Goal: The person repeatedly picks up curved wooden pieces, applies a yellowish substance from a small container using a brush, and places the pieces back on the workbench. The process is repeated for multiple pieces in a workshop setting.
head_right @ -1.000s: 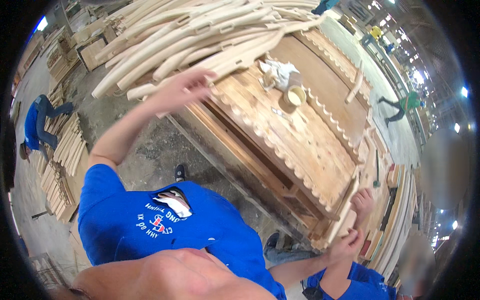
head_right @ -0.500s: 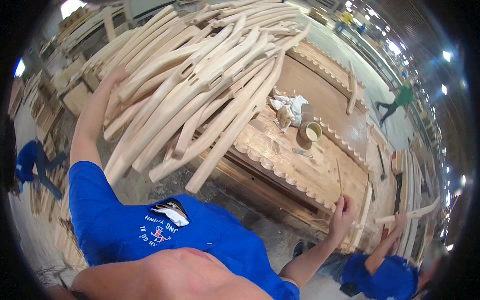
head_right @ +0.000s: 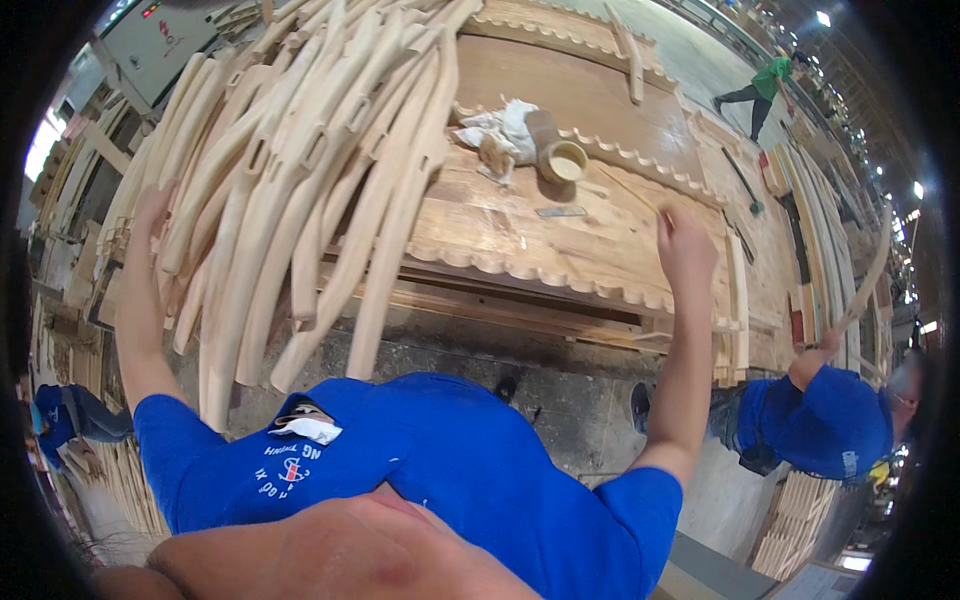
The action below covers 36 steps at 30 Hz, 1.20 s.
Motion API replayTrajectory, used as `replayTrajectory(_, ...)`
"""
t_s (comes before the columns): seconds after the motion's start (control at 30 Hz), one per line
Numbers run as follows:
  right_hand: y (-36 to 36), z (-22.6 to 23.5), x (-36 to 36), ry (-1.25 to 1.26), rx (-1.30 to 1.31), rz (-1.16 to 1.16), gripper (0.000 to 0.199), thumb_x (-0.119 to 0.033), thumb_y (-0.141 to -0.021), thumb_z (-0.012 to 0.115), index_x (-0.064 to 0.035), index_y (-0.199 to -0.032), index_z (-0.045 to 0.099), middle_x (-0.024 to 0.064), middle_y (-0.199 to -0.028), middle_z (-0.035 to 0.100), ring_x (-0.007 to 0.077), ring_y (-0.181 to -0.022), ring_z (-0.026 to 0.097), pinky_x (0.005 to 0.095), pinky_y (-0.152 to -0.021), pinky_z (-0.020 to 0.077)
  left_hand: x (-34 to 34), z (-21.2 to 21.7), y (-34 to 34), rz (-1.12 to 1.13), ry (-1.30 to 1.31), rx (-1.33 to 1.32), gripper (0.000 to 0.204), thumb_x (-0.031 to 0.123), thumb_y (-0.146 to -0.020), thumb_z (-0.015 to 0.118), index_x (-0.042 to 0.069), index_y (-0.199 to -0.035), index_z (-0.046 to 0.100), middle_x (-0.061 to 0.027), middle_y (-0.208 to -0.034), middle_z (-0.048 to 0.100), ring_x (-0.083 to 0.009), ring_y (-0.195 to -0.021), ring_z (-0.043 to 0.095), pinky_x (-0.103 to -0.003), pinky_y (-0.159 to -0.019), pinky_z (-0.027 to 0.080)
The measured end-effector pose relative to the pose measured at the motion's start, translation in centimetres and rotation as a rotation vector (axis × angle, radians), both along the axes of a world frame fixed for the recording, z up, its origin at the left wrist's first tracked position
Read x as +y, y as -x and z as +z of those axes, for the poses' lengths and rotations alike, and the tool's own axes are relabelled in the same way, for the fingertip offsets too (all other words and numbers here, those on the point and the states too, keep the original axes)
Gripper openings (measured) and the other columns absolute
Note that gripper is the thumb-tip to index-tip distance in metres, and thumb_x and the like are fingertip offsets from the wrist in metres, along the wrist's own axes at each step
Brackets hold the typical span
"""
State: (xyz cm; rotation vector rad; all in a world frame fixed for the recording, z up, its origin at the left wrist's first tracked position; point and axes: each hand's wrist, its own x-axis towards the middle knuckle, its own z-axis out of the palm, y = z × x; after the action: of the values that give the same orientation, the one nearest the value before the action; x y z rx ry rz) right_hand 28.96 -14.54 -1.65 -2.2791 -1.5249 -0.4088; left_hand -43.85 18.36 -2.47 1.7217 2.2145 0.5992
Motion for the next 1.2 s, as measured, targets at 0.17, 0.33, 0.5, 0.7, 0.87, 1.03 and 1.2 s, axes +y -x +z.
replayTrajectory(0.17,-1.1,2.9,8.5,0.236,-0.339,0.143,0.016,-0.019,-0.081,0.054,-0.0089,-0.084,0.066,0.0124,-0.079,0.065,0.0315,-0.077,0.063,0.0436,-0.065,0.0481,-6.7,7.0,-9.1,-0.132,-0.222,-0.347,0.048,0.04,-0.082,0.059,-0.002,-0.104,0.053,-0.0087,-0.074,0.057,-0.0134,-0.056,0.054,-0.027,-0.053,0.045)
replayTrajectory(0.33,-1.7,2.2,13.7,0.487,-0.424,0.21,0.018,-0.016,-0.079,0.053,-0.0068,-0.084,0.067,0.0154,-0.083,0.066,0.0309,-0.081,0.064,0.0422,-0.068,0.0493,-20.5,9.6,-21.9,-0.39,-0.231,-0.705,0.039,0.028,-0.082,0.058,0.003,-0.109,0.047,-0.0034,-0.071,0.052,-0.0086,-0.053,0.05,-0.021,-0.05,0.043)
replayTrajectory(0.5,-4.6,-1.9,15.0,0.466,-0.282,0.265,0.018,-0.018,-0.078,0.056,-0.0047,-0.082,0.068,0.0149,-0.081,0.067,0.0285,-0.08,0.065,0.0406,-0.068,0.0498,-30.5,0.9,-33.1,-0.33,-0.078,-0.897,0.057,0.015,-0.077,0.065,0.005,-0.127,0.039,-0.0039,-0.079,0.054,-0.0087,-0.056,0.052,-0.023,-0.048,0.045)
replayTrajectory(0.7,-10.3,-4.9,14.4,0.478,0.423,0.361,0.026,-0.028,-0.077,0.061,-0.0041,-0.086,0.066,0.0102,-0.078,0.066,0.0218,-0.074,0.063,0.0342,-0.066,0.048,-35.5,-8.6,-42.7,-0.41,0.129,-1.129,0.076,0.005,-0.078,0.061,0.01,-0.143,0.022,-0.0074,-0.086,0.054,-0.0107,-0.054,0.052,-0.024,-0.046,0.045)
replayTrajectory(0.87,-11.2,-8.2,12.4,0.071,0.515,0.493,0.022,-0.023,-0.078,0.063,-0.0028,-0.086,0.065,0.0091,-0.073,0.064,0.0177,-0.068,0.06,0.0313,-0.064,0.0455,-36.3,-11.8,-46.2,-0.354,0.228,-1.245,0.079,-0.001,-0.075,0.055,0.012,-0.144,0.019,-0.0083,-0.083,0.054,-0.0106,-0.048,0.049,-0.025,-0.044,0.043)
replayTrajectory(1.03,-11.0,-9.6,11.6,-0.045,0.427,0.491,0.021,-0.026,-0.078,0.062,-0.0065,-0.086,0.065,0.0089,-0.077,0.065,0.0202,-0.065,0.06,0.0334,-0.06,0.0467,-36.1,-11.0,-46.8,-0.373,0.185,-1.005,0.078,0.007,-0.073,0.055,0.015,-0.143,0.022,-0.011,-0.082,0.057,-0.0119,-0.048,0.05,-0.027,-0.046,0.045)
replayTrajectory(1.2,-10.4,-9.4,11.6,0.454,1.175,0.429,0.023,-0.025,-0.084,0.059,-0.0017,-0.086,0.063,0.0013,-0.07,0.059,0.0073,-0.054,0.045,0.0216,-0.049,0.0373,-36.0,-11.1,-46.1,-0.445,0.182,-0.641,0.079,0.018,-0.072,0.057,0.019,-0.143,0.022,-0.0214,-0.102,0.06,-0.0304,-0.079,0.063,-0.037,-0.07,0.051)
